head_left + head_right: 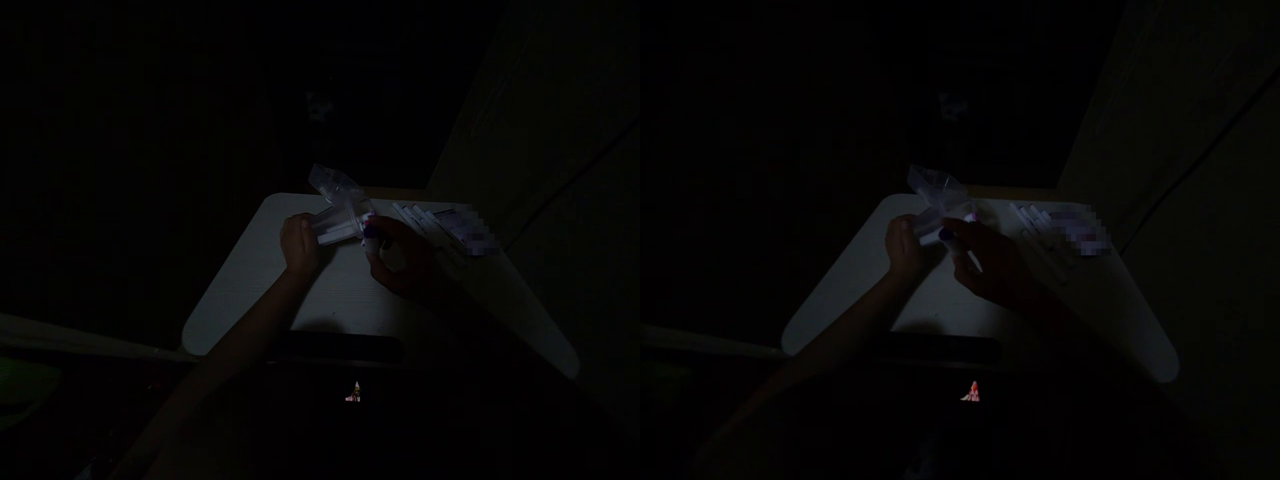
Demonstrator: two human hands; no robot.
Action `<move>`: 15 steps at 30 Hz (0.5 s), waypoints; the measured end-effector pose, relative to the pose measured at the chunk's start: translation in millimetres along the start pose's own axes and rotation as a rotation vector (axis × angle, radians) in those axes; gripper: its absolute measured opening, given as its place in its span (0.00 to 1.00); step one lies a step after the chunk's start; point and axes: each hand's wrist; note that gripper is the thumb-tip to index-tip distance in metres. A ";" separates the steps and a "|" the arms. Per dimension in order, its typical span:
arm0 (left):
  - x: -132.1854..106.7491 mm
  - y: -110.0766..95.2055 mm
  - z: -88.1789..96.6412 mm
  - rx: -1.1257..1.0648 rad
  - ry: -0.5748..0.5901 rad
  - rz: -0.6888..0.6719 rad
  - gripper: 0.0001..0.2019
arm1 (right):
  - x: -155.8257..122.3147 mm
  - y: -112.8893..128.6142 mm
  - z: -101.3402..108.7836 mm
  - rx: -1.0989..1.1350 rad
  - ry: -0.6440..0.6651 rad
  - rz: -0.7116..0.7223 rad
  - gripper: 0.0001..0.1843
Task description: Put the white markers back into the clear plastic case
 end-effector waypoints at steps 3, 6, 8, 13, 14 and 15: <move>0.5 -0.1 1.4 -0.005 0.021 -0.031 0.35 | 0.8 -5.9 6.4 -0.010 -0.110 -0.019 0.26; 0.8 0.3 1.7 -0.004 0.028 -0.038 0.34 | 0.3 -11.1 10.0 -0.025 -0.192 -0.050 0.23; 0.6 0.5 1.6 -0.001 0.033 -0.041 0.35 | 0.2 -12.9 11.7 -0.035 -0.256 -0.036 0.23; -0.1 1.1 1.2 0.023 0.035 -0.069 0.35 | 0.7 -17.1 17.6 -0.126 -0.425 -0.038 0.29; -0.1 1.3 1.2 0.025 0.032 -0.074 0.35 | 0.9 -18.6 19.3 -0.142 -0.465 -0.048 0.29; -0.1 1.6 1.3 0.025 0.029 -0.078 0.35 | 1.1 -20.3 21.1 -0.147 -0.505 -0.057 0.29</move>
Point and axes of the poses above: each hand's wrist, its own x-axis towards the middle knuckle, its own z-axis out of the back of the hand, y = z × x, and after that the axes turned 10 degrees about -y, right-handed
